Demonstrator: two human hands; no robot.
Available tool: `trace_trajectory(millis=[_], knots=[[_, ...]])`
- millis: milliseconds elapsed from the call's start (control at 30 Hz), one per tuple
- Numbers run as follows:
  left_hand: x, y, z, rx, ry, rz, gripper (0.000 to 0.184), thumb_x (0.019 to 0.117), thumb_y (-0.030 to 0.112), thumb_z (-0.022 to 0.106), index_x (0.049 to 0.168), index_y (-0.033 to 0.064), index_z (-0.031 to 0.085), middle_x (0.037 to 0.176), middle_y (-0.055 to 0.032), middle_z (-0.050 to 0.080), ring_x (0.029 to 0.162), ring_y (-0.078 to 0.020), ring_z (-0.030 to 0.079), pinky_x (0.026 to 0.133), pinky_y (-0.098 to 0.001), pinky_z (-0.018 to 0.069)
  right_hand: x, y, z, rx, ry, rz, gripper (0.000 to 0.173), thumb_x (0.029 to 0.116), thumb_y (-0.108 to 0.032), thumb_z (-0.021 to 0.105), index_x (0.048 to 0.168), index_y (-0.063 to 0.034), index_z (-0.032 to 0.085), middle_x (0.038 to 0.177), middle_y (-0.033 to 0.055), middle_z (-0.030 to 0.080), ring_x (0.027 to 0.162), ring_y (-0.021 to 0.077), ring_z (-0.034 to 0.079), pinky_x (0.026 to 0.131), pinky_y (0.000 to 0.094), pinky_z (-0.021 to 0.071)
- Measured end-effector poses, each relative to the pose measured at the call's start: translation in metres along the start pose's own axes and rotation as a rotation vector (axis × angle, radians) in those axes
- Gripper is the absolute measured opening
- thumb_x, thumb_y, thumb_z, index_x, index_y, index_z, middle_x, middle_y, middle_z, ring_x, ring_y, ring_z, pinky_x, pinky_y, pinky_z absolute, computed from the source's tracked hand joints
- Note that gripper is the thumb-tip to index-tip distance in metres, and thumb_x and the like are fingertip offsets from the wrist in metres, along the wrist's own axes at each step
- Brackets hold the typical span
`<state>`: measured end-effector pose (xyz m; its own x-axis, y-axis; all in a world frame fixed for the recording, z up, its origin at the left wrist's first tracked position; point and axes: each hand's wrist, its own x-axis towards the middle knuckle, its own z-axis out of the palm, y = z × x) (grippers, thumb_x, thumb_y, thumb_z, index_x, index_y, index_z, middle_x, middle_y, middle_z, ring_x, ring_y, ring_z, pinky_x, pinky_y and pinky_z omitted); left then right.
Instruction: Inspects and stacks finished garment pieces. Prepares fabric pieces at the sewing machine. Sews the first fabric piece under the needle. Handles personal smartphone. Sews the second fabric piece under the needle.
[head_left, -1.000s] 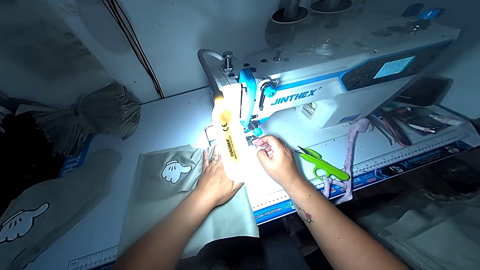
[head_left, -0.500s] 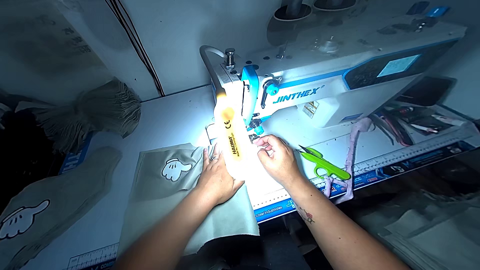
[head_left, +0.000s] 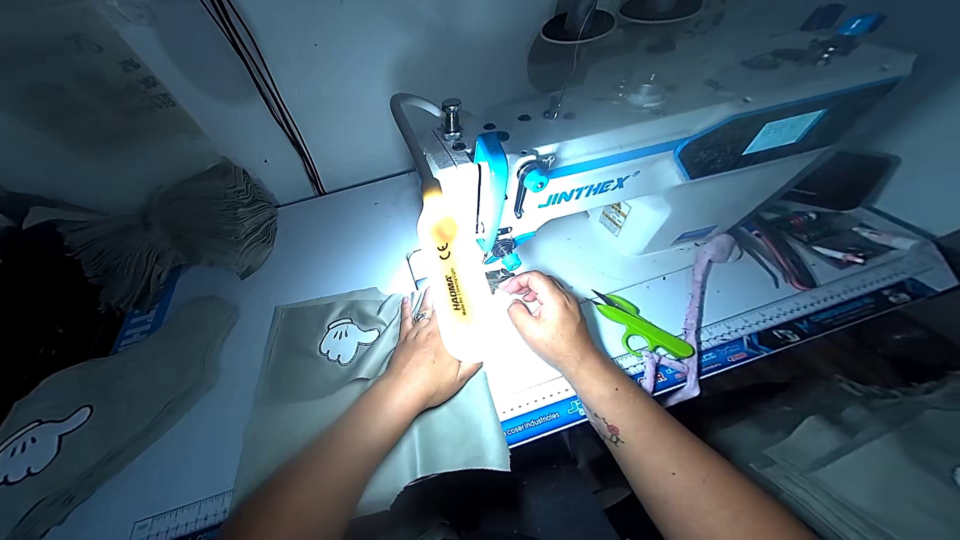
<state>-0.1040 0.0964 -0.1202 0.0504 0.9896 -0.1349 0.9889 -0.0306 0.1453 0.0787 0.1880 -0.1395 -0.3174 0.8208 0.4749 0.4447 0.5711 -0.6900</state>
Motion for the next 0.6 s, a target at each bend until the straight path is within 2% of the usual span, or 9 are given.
trace_trajectory(millis=[133,267,333,400,433,467,500,533,600], knots=[[0.001,-0.002,0.001,0.019,-0.01,0.001,0.082,0.0998,0.07,0.029,0.165,0.0201,0.024,0.173,-0.0042,0.014,0.16,-0.0275,0.001,0.124,-0.0649,-0.004,0.001,0.001,0.0,0.005,-0.034,-0.039,0.023,0.0848,-0.008,0.058,0.103,-0.0083,0.072,0.105,0.0041,0.073,0.101,0.0163,0.066,0.086,0.0343,0.0542],[0.0,-0.004,0.006,0.027,0.039,0.023,0.08,0.1007,0.069,0.025,0.164,0.0207,0.026,0.172,-0.0059,0.017,0.16,-0.028,0.004,0.124,-0.0642,-0.0032,0.001,0.003,0.0,-0.006,-0.095,-0.136,0.025,0.0841,-0.01,0.057,0.1,-0.0118,0.076,0.109,0.0012,0.074,0.111,0.0176,0.065,0.096,0.0382,0.0516],[-0.004,-0.007,0.009,0.002,0.179,0.1,0.072,0.1027,0.064,0.031,0.157,0.018,0.044,0.167,-0.0072,0.033,0.158,-0.0294,0.018,0.124,-0.0656,0.0035,0.0,0.005,0.001,-0.009,-0.114,-0.185,0.025,0.0843,-0.01,0.057,0.099,-0.0125,0.077,0.111,0.0004,0.074,0.112,0.0182,0.065,0.097,0.039,0.0509],[-0.01,-0.013,0.006,-0.095,0.437,0.205,0.053,0.1037,0.049,0.044,0.132,0.0111,0.067,0.151,-0.0089,0.054,0.148,-0.028,0.042,0.123,-0.0635,0.0178,0.001,0.004,0.002,-0.006,-0.113,-0.194,0.025,0.0837,-0.011,0.058,0.099,-0.0123,0.078,0.11,0.0006,0.074,0.11,0.0185,0.065,0.096,0.0386,0.0515],[-0.014,-0.014,-0.002,-0.229,0.56,0.231,0.041,0.1027,0.037,0.051,0.121,0.0074,0.072,0.14,-0.0078,0.063,0.139,-0.0238,0.052,0.122,-0.0561,0.0281,0.0,0.005,0.003,0.001,-0.103,-0.189,0.025,0.0837,-0.011,0.058,0.098,-0.0122,0.078,0.109,0.0008,0.074,0.109,0.0185,0.066,0.095,0.0385,0.0516],[-0.02,-0.012,-0.015,-0.421,0.654,0.224,0.032,0.1012,0.026,0.053,0.113,0.0053,0.075,0.126,-0.005,0.07,0.127,-0.0169,0.061,0.116,-0.0442,0.041,0.0,0.005,0.004,0.006,-0.092,-0.184,0.025,0.0836,-0.011,0.057,0.098,-0.0124,0.077,0.107,0.0006,0.075,0.108,0.0183,0.066,0.095,0.0385,0.0515],[-0.027,-0.007,-0.033,-0.654,0.715,0.202,0.03,0.1003,0.018,0.048,0.107,0.0044,0.074,0.111,-0.0029,0.073,0.11,-0.0117,0.066,0.102,-0.0337,0.0523,0.0,0.006,0.004,0.011,-0.087,-0.177,0.025,0.0838,-0.012,0.057,0.098,-0.012,0.077,0.107,0.001,0.075,0.108,0.0186,0.066,0.095,0.0391,0.0517],[-0.035,-0.002,-0.052,-0.915,0.717,0.185,0.036,0.1051,0.02,0.039,0.105,0.0059,0.072,0.099,-0.0019,0.073,0.095,-0.0109,0.068,0.087,-0.0311,0.0575,0.0,0.006,0.005,0.013,-0.091,-0.168,0.024,0.0841,-0.011,0.057,0.098,-0.0119,0.077,0.106,0.0011,0.075,0.108,0.0188,0.066,0.096,0.0396,0.052],[-0.05,0.016,-0.097,-1.321,0.621,0.103,0.057,0.1061,0.056,0.031,0.099,0.0153,0.071,0.084,-0.0002,0.072,0.076,-0.0124,0.069,0.071,-0.0325,0.0586,0.0,0.006,0.004,0.013,-0.114,-0.153,0.023,0.0848,-0.01,0.059,0.099,-0.0104,0.077,0.107,0.0031,0.075,0.108,0.021,0.067,0.096,0.0422,0.0524]])
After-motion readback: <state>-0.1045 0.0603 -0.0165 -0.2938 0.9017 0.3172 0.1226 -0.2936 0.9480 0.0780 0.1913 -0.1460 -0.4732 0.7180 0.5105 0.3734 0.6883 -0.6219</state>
